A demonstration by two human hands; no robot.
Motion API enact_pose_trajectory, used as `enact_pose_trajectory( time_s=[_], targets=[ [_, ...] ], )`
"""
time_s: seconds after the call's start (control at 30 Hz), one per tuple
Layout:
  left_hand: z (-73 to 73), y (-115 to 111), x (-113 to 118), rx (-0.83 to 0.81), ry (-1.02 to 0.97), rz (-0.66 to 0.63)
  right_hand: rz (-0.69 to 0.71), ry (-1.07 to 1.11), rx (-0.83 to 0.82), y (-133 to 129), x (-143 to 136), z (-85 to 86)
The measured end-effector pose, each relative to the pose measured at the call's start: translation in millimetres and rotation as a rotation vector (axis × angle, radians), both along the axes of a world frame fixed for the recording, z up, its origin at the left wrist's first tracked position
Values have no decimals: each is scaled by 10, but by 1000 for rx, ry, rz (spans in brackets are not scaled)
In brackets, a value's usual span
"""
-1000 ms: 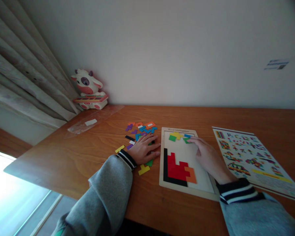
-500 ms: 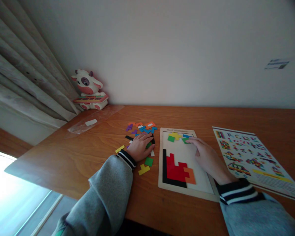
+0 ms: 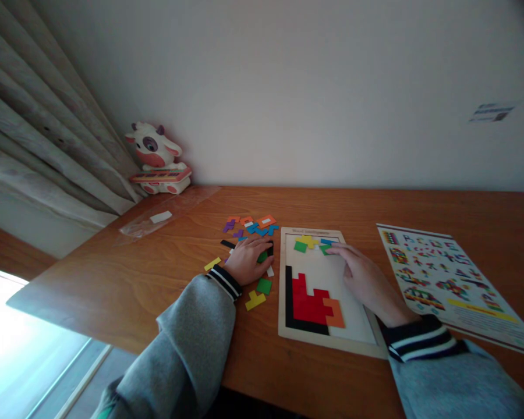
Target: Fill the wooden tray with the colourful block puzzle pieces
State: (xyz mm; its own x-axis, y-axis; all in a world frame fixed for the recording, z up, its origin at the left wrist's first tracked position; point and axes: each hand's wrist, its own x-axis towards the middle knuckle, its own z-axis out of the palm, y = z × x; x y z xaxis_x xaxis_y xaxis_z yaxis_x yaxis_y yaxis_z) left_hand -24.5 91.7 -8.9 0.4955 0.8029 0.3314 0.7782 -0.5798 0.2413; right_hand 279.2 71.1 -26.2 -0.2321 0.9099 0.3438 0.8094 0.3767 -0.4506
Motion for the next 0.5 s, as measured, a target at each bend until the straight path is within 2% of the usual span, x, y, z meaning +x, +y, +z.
enact_pose_trajectory(
  time_s=[0.33, 0.5],
  targets=[
    [-3, 6, -2, 19, -41, -31, 23, 28, 18, 1, 6, -22],
    [36, 2, 22, -28, -68, -21, 18, 16, 20, 14, 0, -20]
  ],
)
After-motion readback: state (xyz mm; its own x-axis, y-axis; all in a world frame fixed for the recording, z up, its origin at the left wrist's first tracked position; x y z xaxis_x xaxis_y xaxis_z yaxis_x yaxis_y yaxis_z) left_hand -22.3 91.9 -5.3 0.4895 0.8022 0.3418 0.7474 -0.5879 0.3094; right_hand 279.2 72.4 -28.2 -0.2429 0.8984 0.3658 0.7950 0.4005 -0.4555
